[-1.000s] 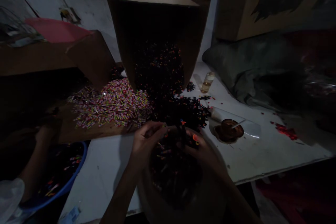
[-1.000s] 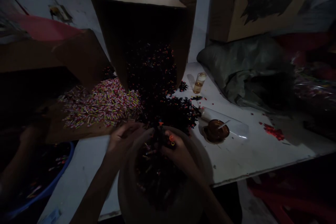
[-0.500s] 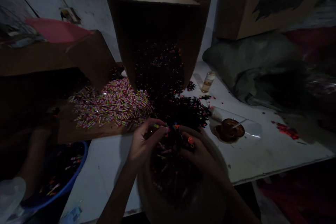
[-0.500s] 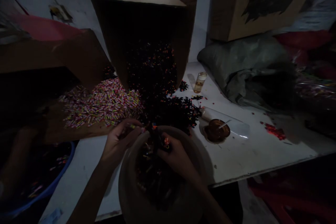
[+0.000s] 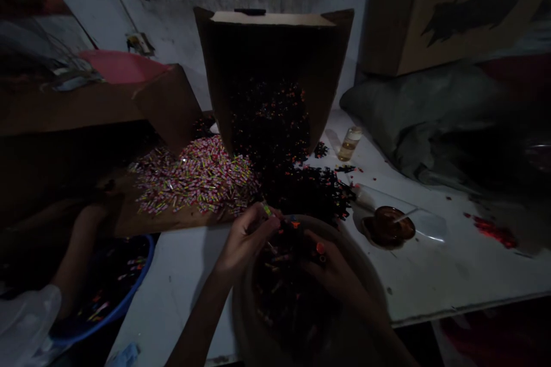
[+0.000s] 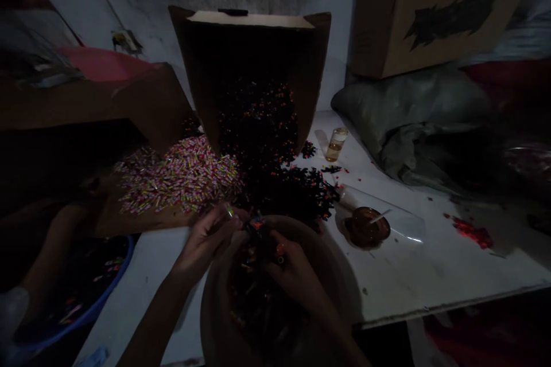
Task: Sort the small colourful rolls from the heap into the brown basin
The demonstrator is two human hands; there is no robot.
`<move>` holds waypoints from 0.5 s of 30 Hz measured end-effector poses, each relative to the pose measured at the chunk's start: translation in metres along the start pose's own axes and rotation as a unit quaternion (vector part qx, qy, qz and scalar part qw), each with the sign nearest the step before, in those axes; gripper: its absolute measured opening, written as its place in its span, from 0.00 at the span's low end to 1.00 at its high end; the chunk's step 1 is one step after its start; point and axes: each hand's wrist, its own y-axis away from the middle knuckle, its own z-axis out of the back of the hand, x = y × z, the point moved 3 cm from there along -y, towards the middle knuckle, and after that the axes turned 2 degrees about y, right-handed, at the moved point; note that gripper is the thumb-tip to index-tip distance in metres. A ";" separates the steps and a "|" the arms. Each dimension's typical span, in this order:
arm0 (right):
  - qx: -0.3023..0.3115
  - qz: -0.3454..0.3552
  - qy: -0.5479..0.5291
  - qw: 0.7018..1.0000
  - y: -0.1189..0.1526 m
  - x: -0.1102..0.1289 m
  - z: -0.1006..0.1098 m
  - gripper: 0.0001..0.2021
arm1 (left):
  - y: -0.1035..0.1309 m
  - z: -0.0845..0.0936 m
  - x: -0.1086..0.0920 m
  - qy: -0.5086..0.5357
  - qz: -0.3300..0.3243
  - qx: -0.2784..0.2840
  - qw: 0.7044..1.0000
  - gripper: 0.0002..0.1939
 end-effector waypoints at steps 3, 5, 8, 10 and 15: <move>0.007 -0.021 -0.004 1.000 0.002 -0.011 -0.002 0.12 | 0.006 -0.001 0.002 0.007 0.008 0.002 1.000 0.19; -0.003 -0.054 -0.006 0.999 0.005 -0.023 -0.003 0.17 | 0.010 -0.001 0.006 0.021 0.016 -0.010 1.000 0.20; -0.009 -0.096 -0.014 0.995 0.006 -0.037 -0.007 0.25 | 0.014 0.000 0.014 0.031 0.023 -0.034 0.999 0.21; 0.023 -0.104 -0.033 0.994 0.004 -0.038 -0.011 0.24 | 0.014 0.002 0.016 0.017 0.005 -0.049 0.999 0.21; 0.073 -0.153 -0.113 0.979 -0.003 -0.028 -0.014 0.26 | 0.010 0.013 0.013 -0.021 -0.022 -0.072 0.997 0.21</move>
